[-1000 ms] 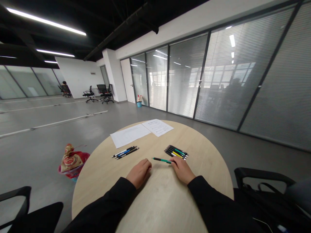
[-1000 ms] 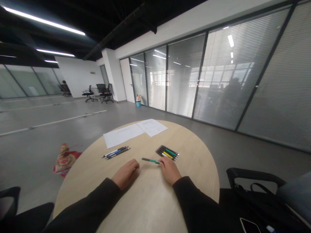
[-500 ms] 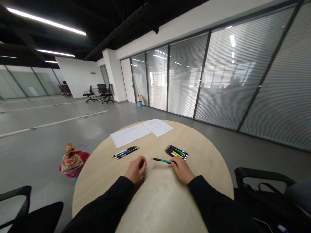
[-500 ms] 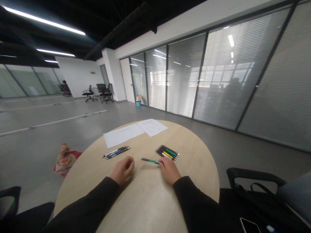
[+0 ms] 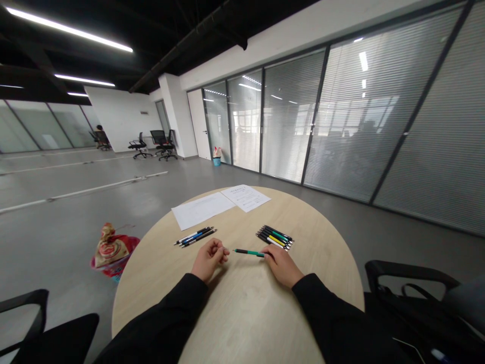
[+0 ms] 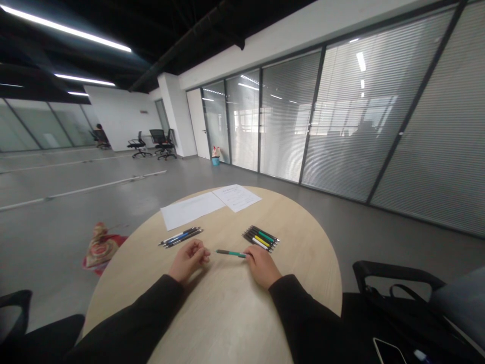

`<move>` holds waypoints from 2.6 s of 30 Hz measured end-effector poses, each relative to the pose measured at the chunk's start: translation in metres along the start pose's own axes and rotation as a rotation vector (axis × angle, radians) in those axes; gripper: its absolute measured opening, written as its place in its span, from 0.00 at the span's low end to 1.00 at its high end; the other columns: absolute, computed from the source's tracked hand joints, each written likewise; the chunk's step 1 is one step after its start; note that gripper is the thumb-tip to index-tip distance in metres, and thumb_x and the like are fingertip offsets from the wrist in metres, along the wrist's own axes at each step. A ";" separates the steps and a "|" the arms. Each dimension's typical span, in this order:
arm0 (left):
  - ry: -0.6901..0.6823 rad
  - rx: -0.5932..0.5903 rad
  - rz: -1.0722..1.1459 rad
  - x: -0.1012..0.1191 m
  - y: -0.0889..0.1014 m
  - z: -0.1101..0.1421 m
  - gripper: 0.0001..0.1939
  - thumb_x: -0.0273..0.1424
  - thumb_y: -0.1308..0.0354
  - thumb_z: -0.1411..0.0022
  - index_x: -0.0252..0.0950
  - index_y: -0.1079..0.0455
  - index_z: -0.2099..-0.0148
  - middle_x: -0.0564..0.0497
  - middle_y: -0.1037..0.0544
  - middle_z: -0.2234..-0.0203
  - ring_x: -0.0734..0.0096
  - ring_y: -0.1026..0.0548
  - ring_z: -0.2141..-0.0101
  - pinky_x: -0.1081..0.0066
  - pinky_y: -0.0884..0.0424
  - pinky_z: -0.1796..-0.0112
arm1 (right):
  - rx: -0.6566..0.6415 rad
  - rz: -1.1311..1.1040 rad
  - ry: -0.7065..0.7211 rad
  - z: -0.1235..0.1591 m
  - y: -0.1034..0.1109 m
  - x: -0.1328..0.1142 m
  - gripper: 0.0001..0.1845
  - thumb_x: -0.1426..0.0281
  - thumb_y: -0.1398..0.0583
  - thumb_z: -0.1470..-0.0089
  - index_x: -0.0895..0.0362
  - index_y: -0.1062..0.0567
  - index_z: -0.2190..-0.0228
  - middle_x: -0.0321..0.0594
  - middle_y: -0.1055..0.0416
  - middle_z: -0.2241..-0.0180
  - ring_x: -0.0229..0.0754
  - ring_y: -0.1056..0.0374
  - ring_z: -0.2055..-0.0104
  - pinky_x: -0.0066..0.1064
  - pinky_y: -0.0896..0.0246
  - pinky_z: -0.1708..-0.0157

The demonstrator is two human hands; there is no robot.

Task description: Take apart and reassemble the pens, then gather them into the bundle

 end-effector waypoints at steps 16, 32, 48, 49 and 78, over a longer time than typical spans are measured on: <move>0.032 -0.065 0.089 0.003 -0.006 0.004 0.17 0.42 0.38 0.46 0.36 0.40 0.68 0.51 0.22 0.75 0.75 0.26 0.78 0.75 0.33 0.76 | -0.006 -0.035 0.011 0.000 -0.003 0.003 0.09 0.75 0.46 0.41 0.56 0.25 0.65 0.41 0.27 0.64 0.42 0.33 0.60 0.33 0.39 0.57; 0.054 -0.126 0.172 -0.005 -0.007 0.003 0.18 0.43 0.36 0.45 0.35 0.38 0.67 0.49 0.20 0.74 0.75 0.26 0.78 0.76 0.33 0.77 | -0.016 -0.045 0.020 0.000 -0.001 -0.001 0.09 0.75 0.46 0.41 0.56 0.25 0.64 0.41 0.27 0.63 0.42 0.32 0.59 0.33 0.39 0.56; -0.035 -0.156 0.046 0.004 -0.008 0.003 0.16 0.41 0.37 0.44 0.34 0.34 0.68 0.57 0.30 0.80 0.78 0.34 0.78 0.76 0.39 0.76 | -0.012 -0.077 0.025 -0.001 -0.002 0.000 0.09 0.75 0.46 0.41 0.57 0.25 0.65 0.41 0.26 0.64 0.42 0.32 0.60 0.33 0.39 0.57; -0.036 -0.158 0.031 0.004 -0.008 0.003 0.16 0.41 0.37 0.44 0.34 0.34 0.68 0.57 0.31 0.80 0.78 0.35 0.78 0.76 0.39 0.76 | -0.011 -0.078 0.024 0.000 -0.002 -0.001 0.09 0.75 0.46 0.41 0.57 0.25 0.65 0.41 0.26 0.64 0.42 0.32 0.60 0.33 0.39 0.57; -0.296 0.012 -0.803 0.014 0.015 0.001 0.09 0.34 0.53 0.36 0.37 0.35 0.65 0.52 0.29 0.75 0.68 0.32 0.72 0.70 0.38 0.69 | 0.006 -0.048 0.009 0.001 -0.001 0.001 0.10 0.75 0.46 0.41 0.57 0.25 0.64 0.41 0.27 0.64 0.42 0.33 0.60 0.34 0.39 0.57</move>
Point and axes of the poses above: each hand's wrist, its own z-axis away from the middle knuckle, its own y-axis out of the back of the hand, x = y × z, the point moved 3 cm from there along -z, towards the middle knuckle
